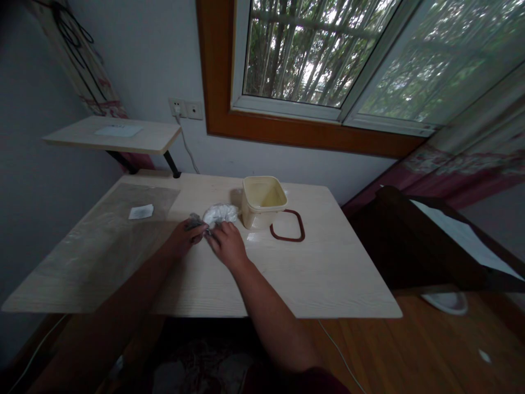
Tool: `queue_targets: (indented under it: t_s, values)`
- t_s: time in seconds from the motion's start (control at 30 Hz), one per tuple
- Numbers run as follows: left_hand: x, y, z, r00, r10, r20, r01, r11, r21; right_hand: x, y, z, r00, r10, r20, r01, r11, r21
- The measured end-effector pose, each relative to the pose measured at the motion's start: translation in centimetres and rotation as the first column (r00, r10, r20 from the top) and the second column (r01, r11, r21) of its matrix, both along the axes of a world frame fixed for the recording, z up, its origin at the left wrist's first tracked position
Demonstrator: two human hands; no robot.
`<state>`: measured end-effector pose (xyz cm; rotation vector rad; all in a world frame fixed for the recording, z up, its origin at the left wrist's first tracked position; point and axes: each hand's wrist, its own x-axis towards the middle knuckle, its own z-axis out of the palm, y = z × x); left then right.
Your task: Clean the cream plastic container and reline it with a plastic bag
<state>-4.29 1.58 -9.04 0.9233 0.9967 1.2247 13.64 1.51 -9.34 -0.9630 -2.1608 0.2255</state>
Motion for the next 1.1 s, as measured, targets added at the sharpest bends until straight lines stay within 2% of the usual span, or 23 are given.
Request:
queue_targets:
  t_s: [0.17, 0.4, 0.67, 0.87, 0.93, 1.03, 1.1]
  values:
    - [-0.3, -0.4, 0.5, 0.982, -0.103, 0.156, 0.107, 0.994, -0.019, 0.1, 0.1, -0.1, 0.999, -0.002, 0.042, 0.002, 1.000, 0.001]
    - [-0.1, -0.7, 1.3, 0.940, -0.101, 0.325, 0.101, 0.995, 0.019, 0.2, 0.2, 0.0, 0.999, 0.023, 0.047, -0.022, 0.999, -0.028]
    - [-0.5, -0.7, 1.4, 0.926, -0.062, 0.372, 0.055, 0.998, 0.029, 0.5, 0.5, -0.4, 0.998, 0.043, 0.043, -0.041, 0.998, -0.057]
    - [-0.8, -0.3, 2.0, 0.913, -0.158, 0.375, 0.168, 0.986, 0.005, 0.6, 0.4, -0.4, 0.998, 0.019, 0.053, -0.016, 0.998, -0.062]
    - [-1.3, 0.0, 2.3, 0.921, -0.099, 0.377, 0.112, 0.994, -0.014, 0.7, 0.4, -0.4, 0.999, 0.004, 0.052, -0.001, 0.998, -0.063]
    - [-2.7, 0.3, 2.7, 0.915, 0.081, 0.396, -0.077, 0.997, -0.026, 0.9, 0.6, -0.3, 0.999, -0.025, 0.032, 0.027, 0.998, -0.057]
    - [-3.7, 0.5, 2.9, 0.896, 0.181, 0.406, -0.203, 0.979, 0.011, 1.1, 0.7, -0.3, 0.999, -0.043, 0.009, 0.043, 0.998, -0.053]
